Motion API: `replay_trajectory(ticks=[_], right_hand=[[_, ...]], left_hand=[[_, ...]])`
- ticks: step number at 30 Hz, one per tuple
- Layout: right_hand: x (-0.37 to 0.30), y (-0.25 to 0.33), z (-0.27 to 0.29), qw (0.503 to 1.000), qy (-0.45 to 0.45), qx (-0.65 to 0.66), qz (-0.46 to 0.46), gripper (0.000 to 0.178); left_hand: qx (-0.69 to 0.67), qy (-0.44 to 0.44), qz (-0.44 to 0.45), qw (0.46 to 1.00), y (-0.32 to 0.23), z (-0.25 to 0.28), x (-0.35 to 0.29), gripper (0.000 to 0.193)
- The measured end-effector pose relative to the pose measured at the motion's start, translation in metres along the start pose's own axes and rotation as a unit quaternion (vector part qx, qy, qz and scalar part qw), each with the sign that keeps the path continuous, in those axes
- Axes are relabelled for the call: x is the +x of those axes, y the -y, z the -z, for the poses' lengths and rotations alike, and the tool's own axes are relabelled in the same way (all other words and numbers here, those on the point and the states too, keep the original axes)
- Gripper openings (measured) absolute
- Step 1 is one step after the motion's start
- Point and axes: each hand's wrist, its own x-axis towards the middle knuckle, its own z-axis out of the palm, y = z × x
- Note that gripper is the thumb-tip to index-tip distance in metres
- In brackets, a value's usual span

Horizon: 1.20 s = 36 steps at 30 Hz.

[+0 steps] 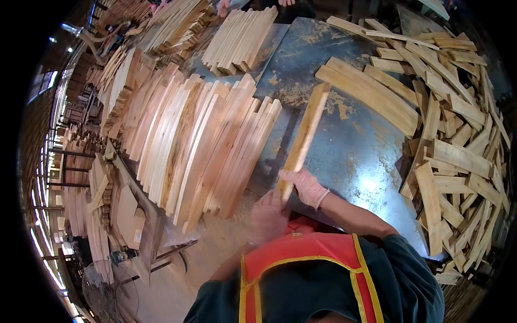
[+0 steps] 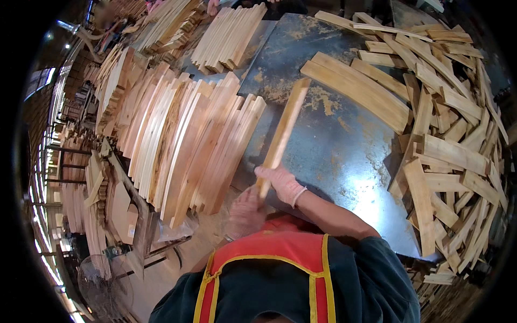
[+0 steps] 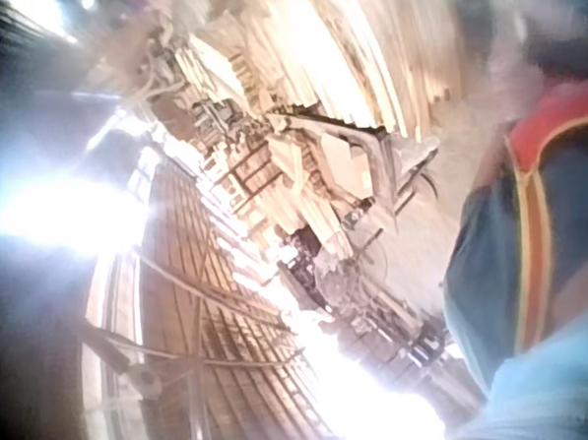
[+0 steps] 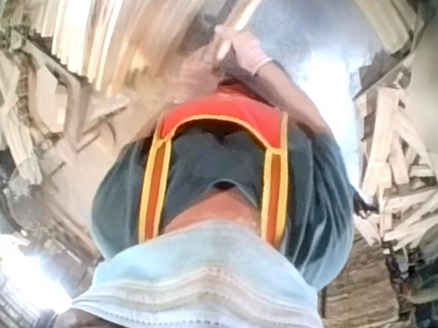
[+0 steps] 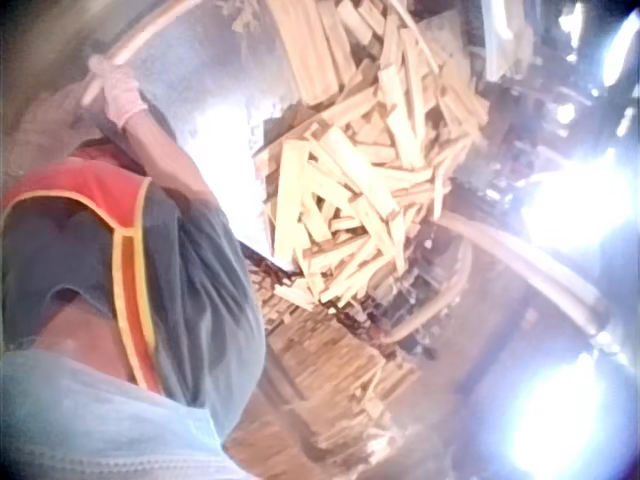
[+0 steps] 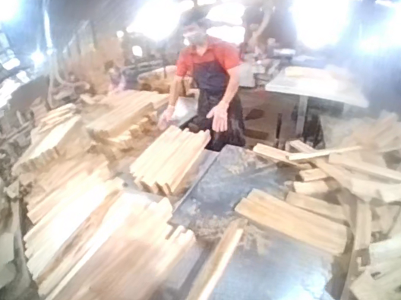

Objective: The person sorts wooden planks on a metal table, picking them up from a pile and arranging them into a neat stack. The person repeatedly moves planks from the disorganized pile to the organized stack using both hands.

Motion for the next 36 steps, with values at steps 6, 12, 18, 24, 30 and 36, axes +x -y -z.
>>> replay_trajectory(ticks=[6, 12, 18, 24, 30, 36], right_hand=[[-0.002, 0.126, 0.003, 0.85, -0.065, -0.516, -0.078, 0.073], [-0.038, 0.188, -0.052, 0.585, 0.072, -0.708, 0.389, 0.079], [-0.025, 0.207, -0.008, 0.673, -0.05, -0.586, 0.45, 0.077], [-0.006, 0.14, 0.03, 0.788, -0.066, -0.577, 0.205, 0.073], [-0.031, 0.034, 0.082, 0.885, -0.086, -0.456, 0.044, 0.066], [-0.048, 0.026, 0.058, 0.95, -0.166, -0.26, -0.052, 0.067]], left_hand=[[0.169, -0.143, -0.145, 0.964, -0.021, 0.071, 0.033, 0.058], [0.297, -0.005, -0.074, 0.952, 0.01, 0.17, 0.086, 0.023], [0.217, -0.198, 0.208, 0.933, 0.168, 0.253, 0.099, 0.056], [0.115, -0.108, 0.317, 0.935, 0.322, 0.267, 0.103, 0.067], [0.027, -0.115, 0.317, 0.941, 0.381, 0.273, 0.099, 0.064], [0.179, -0.041, 0.353, 0.917, 0.259, 0.265, 0.093, 0.078]])
